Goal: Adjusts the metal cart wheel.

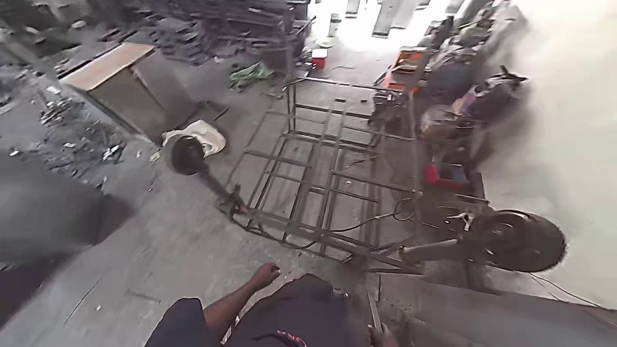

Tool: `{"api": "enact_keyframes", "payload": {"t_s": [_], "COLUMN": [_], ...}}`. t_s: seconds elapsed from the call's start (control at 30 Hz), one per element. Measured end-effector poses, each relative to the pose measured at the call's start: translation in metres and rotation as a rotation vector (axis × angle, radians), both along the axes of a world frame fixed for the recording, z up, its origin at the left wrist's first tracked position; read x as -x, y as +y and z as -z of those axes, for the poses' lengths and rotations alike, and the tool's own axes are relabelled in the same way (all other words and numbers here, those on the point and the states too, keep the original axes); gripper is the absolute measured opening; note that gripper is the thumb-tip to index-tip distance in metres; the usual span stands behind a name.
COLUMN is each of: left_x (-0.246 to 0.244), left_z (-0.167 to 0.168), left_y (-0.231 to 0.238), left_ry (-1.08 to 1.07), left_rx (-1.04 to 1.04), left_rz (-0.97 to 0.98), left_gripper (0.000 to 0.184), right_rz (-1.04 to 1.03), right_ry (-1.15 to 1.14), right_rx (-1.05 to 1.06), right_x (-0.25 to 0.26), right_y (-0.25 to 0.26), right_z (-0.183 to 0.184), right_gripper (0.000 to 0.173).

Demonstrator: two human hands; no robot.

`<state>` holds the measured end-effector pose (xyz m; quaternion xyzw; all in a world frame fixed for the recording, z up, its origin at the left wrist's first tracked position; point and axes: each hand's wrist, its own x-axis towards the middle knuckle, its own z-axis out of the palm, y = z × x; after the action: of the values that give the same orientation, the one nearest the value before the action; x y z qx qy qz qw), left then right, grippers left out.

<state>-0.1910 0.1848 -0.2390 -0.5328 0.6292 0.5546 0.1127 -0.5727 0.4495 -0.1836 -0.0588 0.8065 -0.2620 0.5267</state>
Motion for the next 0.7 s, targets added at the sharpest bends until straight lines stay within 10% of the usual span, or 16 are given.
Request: {"api": "enact_keyframes", "payload": {"t_s": [0.4,0.7], "left_x": [-0.278,-0.359], "left_z": [-0.113,-0.164], "left_y": [-0.147,-0.355], "left_ry": [0.418,0.873], "left_rx": [0.469,0.513], "left_rz": [-1.043,-0.471], "left_gripper": [0.030,0.083], "right_rz": [-0.250,-0.236], "right_ry": [-0.116,0.008], "right_rx": [0.265,0.994], "right_x": [-0.206,-0.402], "right_y": [-0.176,-0.327], "right_z": [-0.090,-0.188], "right_gripper": [0.052,0.054]}}
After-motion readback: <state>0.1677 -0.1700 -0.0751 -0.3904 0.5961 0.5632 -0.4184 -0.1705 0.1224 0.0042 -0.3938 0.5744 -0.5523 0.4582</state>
